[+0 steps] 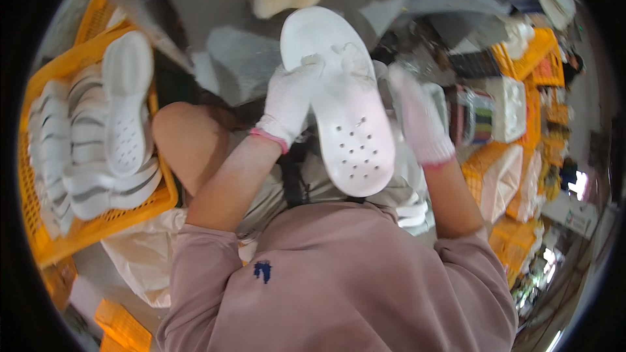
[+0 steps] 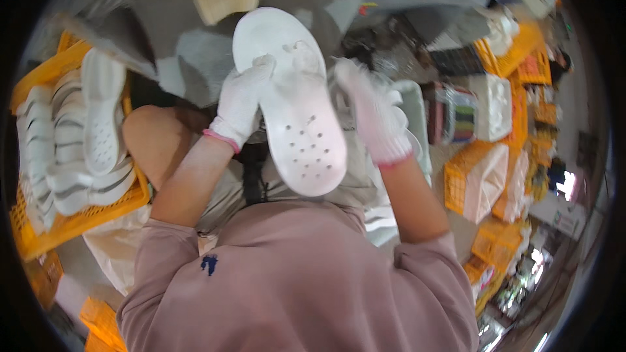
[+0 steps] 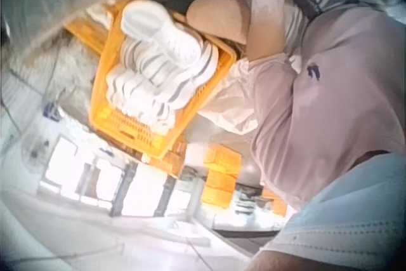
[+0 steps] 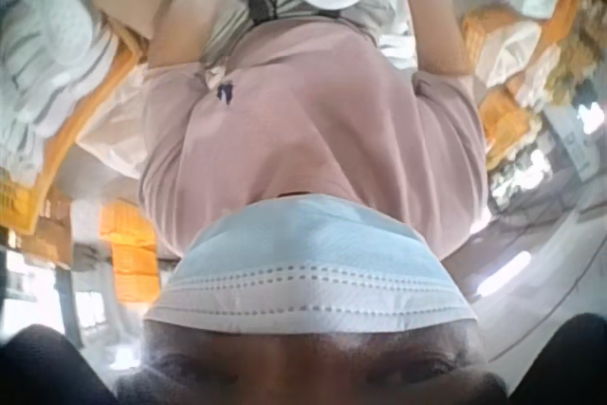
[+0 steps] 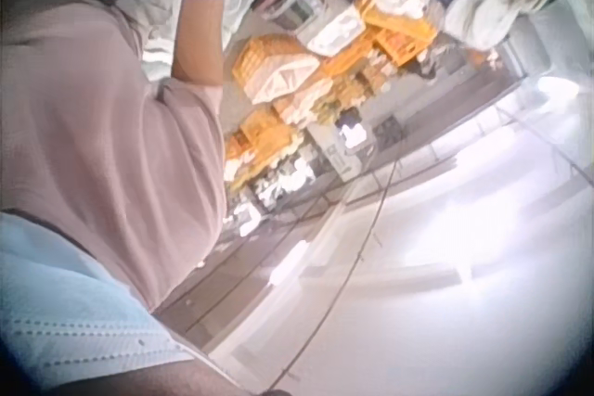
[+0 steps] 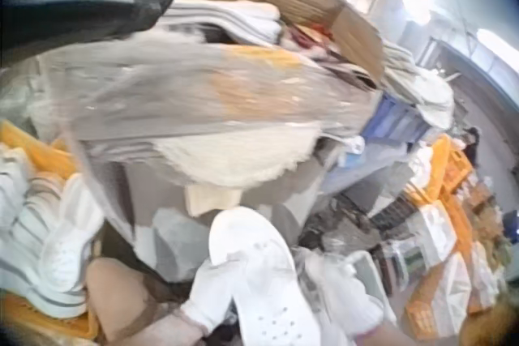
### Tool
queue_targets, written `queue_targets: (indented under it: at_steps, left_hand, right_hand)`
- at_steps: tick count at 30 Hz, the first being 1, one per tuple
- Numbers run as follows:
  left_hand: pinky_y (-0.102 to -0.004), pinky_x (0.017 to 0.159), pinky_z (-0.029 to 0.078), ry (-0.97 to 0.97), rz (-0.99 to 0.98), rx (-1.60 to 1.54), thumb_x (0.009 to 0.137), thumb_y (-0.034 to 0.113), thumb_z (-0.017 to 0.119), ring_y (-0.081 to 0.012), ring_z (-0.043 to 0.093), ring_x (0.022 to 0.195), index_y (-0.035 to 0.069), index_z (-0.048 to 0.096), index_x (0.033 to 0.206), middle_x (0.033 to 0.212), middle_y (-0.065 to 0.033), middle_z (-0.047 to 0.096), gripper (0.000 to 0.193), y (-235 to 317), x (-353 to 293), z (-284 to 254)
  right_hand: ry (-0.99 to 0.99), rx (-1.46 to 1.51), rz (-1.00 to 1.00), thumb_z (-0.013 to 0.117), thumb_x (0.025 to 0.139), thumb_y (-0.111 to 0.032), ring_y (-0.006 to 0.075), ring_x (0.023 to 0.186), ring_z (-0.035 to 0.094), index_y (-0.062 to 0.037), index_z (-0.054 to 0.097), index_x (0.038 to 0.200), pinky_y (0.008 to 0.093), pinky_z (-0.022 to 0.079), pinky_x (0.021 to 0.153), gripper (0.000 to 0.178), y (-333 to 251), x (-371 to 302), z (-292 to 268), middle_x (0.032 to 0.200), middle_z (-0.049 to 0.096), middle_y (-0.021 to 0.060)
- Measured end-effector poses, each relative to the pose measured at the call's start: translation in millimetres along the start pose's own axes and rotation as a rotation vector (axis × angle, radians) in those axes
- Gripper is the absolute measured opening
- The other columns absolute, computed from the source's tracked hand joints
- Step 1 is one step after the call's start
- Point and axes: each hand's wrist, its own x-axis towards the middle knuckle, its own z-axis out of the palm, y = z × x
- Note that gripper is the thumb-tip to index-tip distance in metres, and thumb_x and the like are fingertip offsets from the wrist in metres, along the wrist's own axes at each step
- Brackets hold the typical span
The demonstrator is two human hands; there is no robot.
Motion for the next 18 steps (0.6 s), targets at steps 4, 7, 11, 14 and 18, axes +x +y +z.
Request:
queue_targets:
  at_steps: [4, 7, 11, 14, 18]
  left_hand:
    - [-0.0343, 0.094, 0.058, 0.012, 0.067, -0.363, 0.108, 0.015, 0.066, -0.0175, 0.072, 0.105, -0.002, 0.071, 0.127, 0.116, -0.0058, 0.075, 0.026, 45, 16, -20]
    - [-0.0331, 0.098, 0.057, -0.127, 0.429, 0.111, 0.110, 0.022, 0.062, -0.0165, 0.070, 0.110, -0.002, 0.072, 0.125, 0.120, -0.0065, 0.075, 0.030, 64, 21, -47]
    - [-0.0377, 0.108, 0.054, 0.015, 0.229, 0.303, 0.111, 0.028, 0.062, -0.0208, 0.066, 0.123, 0.000, 0.065, 0.142, 0.137, -0.0081, 0.069, 0.042, 29, 2, -57]
    - [-0.0403, 0.107, 0.055, -0.246, -0.154, 0.430, 0.111, 0.040, 0.062, -0.0249, 0.067, 0.125, 0.000, 0.057, 0.150, 0.141, -0.0133, 0.067, 0.056, 10, -2, -47]
    - [-0.0398, 0.103, 0.056, -0.278, -0.185, 0.627, 0.112, 0.045, 0.058, -0.0302, 0.069, 0.126, -0.001, 0.050, 0.155, 0.147, -0.0195, 0.063, 0.063, 13, 1, -41]
  right_hand:
    - [-0.318, -0.099, 0.030, 0.075, 0.095, -0.029, 0.0251, 0.101, 0.073, -0.0002, 0.068, 0.128, 0.0368, 0.057, 0.090, 0.044, -25, 5, 48, 0.111, 0.075, 0.0107]
    - [-0.394, -0.300, -0.318, 0.074, 0.095, -0.031, 0.0377, 0.102, 0.072, -0.0001, 0.069, 0.127, 0.0432, 0.057, 0.093, 0.045, -38, 0, 66, 0.110, 0.075, 0.0199]
    - [-0.470, -0.340, -0.141, 0.073, 0.093, -0.033, 0.0432, 0.109, 0.070, 0.0000, 0.069, 0.129, 0.0480, 0.054, 0.096, 0.049, -25, -31, 35, 0.113, 0.074, 0.0256]
    - [-0.152, -0.600, -0.147, 0.071, 0.094, -0.030, 0.0406, 0.110, 0.071, -0.0036, 0.069, 0.130, 0.0456, 0.055, 0.097, 0.044, 5, -77, -41, 0.115, 0.075, 0.0231]
    - [0.685, -0.749, 0.327, 0.066, 0.096, -0.030, 0.0381, 0.102, 0.075, -0.0070, 0.072, 0.124, 0.0451, 0.058, 0.090, 0.036, 70, -185, -160, 0.112, 0.078, 0.0201]
